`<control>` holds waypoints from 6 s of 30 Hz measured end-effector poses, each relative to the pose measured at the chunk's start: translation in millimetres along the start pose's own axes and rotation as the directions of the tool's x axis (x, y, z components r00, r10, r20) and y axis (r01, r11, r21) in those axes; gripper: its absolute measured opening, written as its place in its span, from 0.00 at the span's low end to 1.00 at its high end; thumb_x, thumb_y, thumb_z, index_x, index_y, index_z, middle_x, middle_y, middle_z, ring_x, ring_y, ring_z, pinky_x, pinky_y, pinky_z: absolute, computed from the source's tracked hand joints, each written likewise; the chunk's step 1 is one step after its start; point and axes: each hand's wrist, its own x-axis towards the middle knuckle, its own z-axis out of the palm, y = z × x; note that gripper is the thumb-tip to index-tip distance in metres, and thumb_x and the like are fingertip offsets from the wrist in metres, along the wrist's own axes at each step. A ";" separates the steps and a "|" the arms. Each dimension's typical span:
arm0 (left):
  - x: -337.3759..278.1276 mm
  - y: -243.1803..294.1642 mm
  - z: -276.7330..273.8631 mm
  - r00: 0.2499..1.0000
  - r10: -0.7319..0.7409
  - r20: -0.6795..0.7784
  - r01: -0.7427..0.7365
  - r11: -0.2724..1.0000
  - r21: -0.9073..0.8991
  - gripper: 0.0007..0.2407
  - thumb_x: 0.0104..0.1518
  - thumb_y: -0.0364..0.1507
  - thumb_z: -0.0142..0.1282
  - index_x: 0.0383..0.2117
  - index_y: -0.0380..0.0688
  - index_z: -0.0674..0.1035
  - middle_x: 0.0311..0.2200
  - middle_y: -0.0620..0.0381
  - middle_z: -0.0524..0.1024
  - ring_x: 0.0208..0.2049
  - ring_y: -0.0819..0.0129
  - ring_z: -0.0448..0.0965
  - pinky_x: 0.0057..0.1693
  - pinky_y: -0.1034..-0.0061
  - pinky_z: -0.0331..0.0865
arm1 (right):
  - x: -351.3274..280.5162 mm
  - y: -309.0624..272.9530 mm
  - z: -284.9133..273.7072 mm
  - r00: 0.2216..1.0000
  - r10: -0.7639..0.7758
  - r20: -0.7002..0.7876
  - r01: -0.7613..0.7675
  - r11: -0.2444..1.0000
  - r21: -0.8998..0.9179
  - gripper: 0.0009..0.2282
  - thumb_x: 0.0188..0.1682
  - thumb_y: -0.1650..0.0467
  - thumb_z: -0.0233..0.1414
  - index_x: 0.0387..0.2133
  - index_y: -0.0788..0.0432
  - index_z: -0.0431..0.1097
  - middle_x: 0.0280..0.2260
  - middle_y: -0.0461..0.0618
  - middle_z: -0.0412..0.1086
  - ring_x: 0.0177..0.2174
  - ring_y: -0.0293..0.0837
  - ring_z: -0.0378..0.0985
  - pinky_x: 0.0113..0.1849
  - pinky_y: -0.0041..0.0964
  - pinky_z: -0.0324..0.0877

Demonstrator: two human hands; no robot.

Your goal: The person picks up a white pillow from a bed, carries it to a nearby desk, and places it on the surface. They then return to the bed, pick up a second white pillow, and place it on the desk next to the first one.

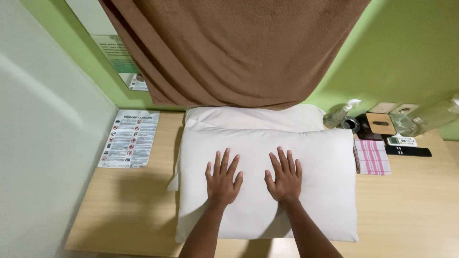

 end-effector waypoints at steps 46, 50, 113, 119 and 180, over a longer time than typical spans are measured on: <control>87.6 -43.0 2.5 0.990 -0.090 0.109 0.096 0.994 -0.054 0.36 0.57 0.57 0.50 0.66 0.44 0.65 0.71 0.53 0.55 0.72 0.60 0.50 0.70 0.52 0.41 | 30.7 -19.0 -24.5 0.984 0.131 0.123 -0.134 0.991 0.017 0.25 0.53 0.55 0.42 0.64 0.44 0.59 0.69 0.42 0.50 0.69 0.46 0.43 0.65 0.54 0.33; 91.2 -41.1 -0.2 0.976 -0.133 0.173 0.148 0.986 -0.077 0.37 0.55 0.57 0.52 0.66 0.47 0.65 0.71 0.54 0.55 0.72 0.61 0.50 0.69 0.53 0.41 | 61.4 -27.6 -29.9 0.970 0.058 0.236 -0.069 0.997 0.038 0.28 0.53 0.53 0.42 0.65 0.47 0.57 0.69 0.45 0.48 0.69 0.48 0.40 0.65 0.53 0.33; 78.8 19.6 -17.2 0.996 0.082 -0.015 -0.084 0.984 -0.159 0.20 0.66 0.40 0.45 0.63 0.51 0.73 0.70 0.54 0.60 0.70 0.57 0.57 0.69 0.58 0.51 | 26.5 19.1 -50.4 0.994 -0.068 0.091 0.065 0.997 0.036 0.24 0.55 0.57 0.42 0.64 0.48 0.61 0.68 0.45 0.53 0.68 0.48 0.49 0.64 0.50 0.42; 83.0 16.2 0.4 0.996 0.082 -0.020 -0.084 0.987 -0.136 0.20 0.66 0.39 0.45 0.62 0.49 0.73 0.69 0.51 0.61 0.70 0.55 0.57 0.69 0.57 0.51 | 25.3 45.4 -37.6 0.993 0.113 0.034 -0.110 0.992 -0.061 0.26 0.55 0.54 0.39 0.66 0.45 0.58 0.70 0.42 0.49 0.69 0.46 0.44 0.65 0.50 0.36; 97.1 7.6 30.1 0.989 0.057 -0.135 -0.078 0.985 -0.153 0.19 0.67 0.37 0.45 0.61 0.47 0.75 0.66 0.52 0.68 0.70 0.57 0.62 0.69 0.60 0.53 | 65.3 55.1 -23.9 0.992 0.061 0.113 -0.058 0.998 -0.027 0.26 0.53 0.58 0.41 0.66 0.49 0.58 0.69 0.46 0.53 0.69 0.48 0.47 0.65 0.54 0.36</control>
